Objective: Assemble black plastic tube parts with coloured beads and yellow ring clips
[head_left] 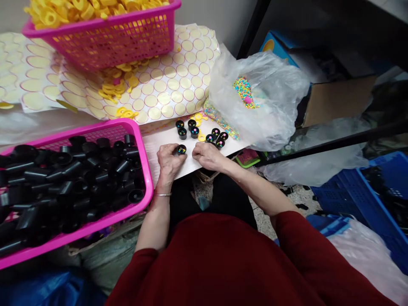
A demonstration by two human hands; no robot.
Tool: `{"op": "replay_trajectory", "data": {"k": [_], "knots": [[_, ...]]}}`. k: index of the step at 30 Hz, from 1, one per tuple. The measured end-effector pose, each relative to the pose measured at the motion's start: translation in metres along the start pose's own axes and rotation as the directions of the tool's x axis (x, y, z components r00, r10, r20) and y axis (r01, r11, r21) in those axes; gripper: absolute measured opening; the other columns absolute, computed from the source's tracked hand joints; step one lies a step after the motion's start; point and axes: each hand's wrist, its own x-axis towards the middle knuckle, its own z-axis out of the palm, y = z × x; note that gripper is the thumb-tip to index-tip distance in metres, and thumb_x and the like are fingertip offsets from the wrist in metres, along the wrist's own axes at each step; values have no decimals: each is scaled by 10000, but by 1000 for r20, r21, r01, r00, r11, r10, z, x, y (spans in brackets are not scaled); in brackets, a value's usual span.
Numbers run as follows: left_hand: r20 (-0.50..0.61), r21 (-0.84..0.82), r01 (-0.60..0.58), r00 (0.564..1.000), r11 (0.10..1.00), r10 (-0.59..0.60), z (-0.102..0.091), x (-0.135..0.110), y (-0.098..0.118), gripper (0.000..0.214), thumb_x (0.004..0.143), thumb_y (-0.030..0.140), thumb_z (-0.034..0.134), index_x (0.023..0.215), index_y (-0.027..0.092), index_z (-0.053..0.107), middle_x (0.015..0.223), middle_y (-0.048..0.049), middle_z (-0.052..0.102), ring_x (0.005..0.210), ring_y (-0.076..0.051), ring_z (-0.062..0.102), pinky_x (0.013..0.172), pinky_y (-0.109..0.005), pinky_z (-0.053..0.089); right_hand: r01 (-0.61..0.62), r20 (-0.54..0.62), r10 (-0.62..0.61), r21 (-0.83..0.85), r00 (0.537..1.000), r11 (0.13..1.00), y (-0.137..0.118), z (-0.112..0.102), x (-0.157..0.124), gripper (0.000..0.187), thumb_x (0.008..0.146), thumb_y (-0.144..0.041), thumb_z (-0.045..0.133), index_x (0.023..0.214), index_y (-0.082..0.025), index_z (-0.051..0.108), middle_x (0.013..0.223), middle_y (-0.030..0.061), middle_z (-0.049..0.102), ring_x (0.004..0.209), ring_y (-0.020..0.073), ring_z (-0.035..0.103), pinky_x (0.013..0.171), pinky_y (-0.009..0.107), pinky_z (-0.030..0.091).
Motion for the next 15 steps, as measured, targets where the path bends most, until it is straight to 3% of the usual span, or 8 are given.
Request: {"op": "replay_trajectory", "data": {"k": [3,7,10,15], "knots": [[35,-23,6,999,1000,-5,-3,-2,1,277,533,226,693,810,211,688,839,-17,687,897,-225,591,866,-356,482,-181,11,182,-66,983,981,-6,18,3,283,784,-117,489,890,-150,750,977,106,711,934,227,631,766,290,433],[37,-39,16,999,999,-14,-3,-4,1,269,524,225,702,792,209,686,813,-12,687,870,-220,591,849,-356,480,-337,14,338,-34,941,941,-8,23,10,296,773,-128,518,940,-158,760,965,116,736,957,229,653,807,279,453],[21,-48,-4,1000,999,5,-1,-4,-1,267,524,224,701,791,204,687,800,-14,687,861,-219,590,844,-354,479,-356,7,356,-45,934,934,-13,21,10,309,787,-132,511,981,-143,751,993,141,732,968,241,660,801,287,457],[10,-24,-51,999,998,52,2,-5,-4,267,536,223,701,802,206,687,813,-13,690,863,-216,590,849,-349,474,-282,33,285,-78,958,956,-16,21,9,306,794,-117,489,960,-141,744,978,148,729,969,266,652,763,309,451]]}}
